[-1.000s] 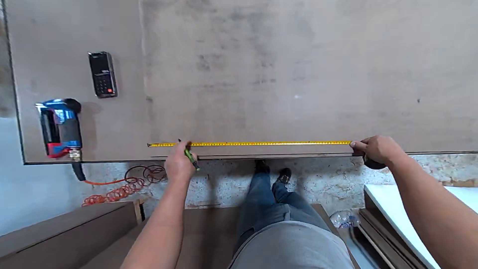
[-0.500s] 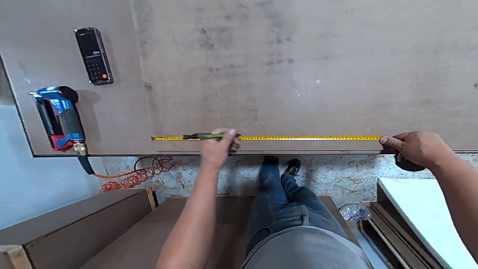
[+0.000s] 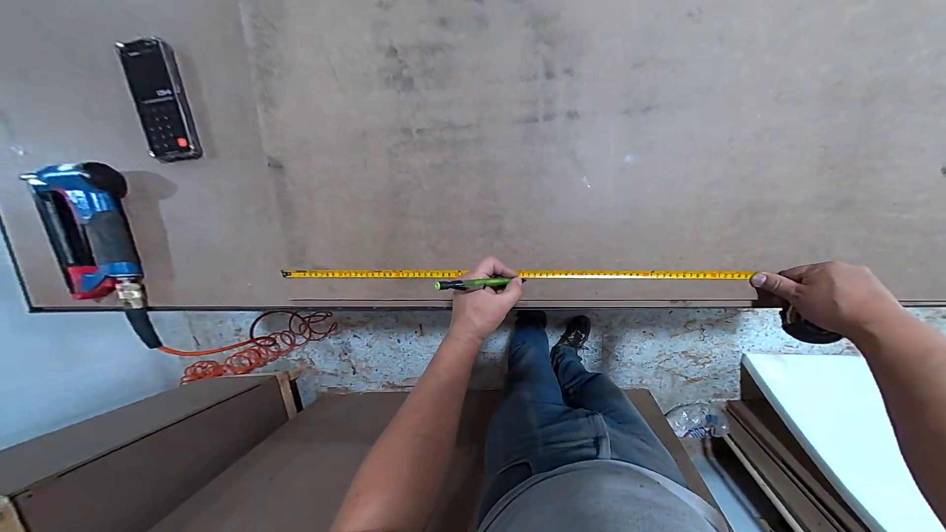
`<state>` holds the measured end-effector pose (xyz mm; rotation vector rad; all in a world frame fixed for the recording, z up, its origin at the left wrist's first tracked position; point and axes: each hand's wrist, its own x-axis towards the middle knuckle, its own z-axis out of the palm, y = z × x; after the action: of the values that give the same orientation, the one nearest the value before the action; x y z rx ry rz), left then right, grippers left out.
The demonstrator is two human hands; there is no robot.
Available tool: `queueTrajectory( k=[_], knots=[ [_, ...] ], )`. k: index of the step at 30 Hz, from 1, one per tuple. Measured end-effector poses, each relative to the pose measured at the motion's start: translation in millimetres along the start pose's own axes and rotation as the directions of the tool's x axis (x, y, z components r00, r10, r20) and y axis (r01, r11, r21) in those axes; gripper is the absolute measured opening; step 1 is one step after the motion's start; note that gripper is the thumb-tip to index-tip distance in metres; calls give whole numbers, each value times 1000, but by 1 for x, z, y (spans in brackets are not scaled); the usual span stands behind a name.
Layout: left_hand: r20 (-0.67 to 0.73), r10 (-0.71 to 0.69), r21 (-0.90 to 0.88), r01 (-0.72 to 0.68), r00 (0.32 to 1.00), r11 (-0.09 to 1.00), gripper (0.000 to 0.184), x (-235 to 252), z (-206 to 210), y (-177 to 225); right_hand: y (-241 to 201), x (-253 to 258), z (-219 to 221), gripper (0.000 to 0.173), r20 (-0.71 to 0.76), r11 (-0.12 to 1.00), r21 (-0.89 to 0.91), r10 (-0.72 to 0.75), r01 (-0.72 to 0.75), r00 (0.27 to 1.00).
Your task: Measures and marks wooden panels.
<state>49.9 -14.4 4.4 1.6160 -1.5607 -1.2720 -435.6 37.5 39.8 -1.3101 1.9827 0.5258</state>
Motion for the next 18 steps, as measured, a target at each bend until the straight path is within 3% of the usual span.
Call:
queueTrajectory(
  k=[11, 18],
  knots=[
    [-84, 37, 67, -31, 996, 997, 7, -2, 7, -4, 2, 2, 2, 62, -3, 1000, 5, 6, -6, 1000],
    [-8, 2, 40, -2, 1000, 999, 8, -2, 3, -2, 1, 1, 0, 62, 3, 1000, 6, 5, -5, 1000]
  ],
)
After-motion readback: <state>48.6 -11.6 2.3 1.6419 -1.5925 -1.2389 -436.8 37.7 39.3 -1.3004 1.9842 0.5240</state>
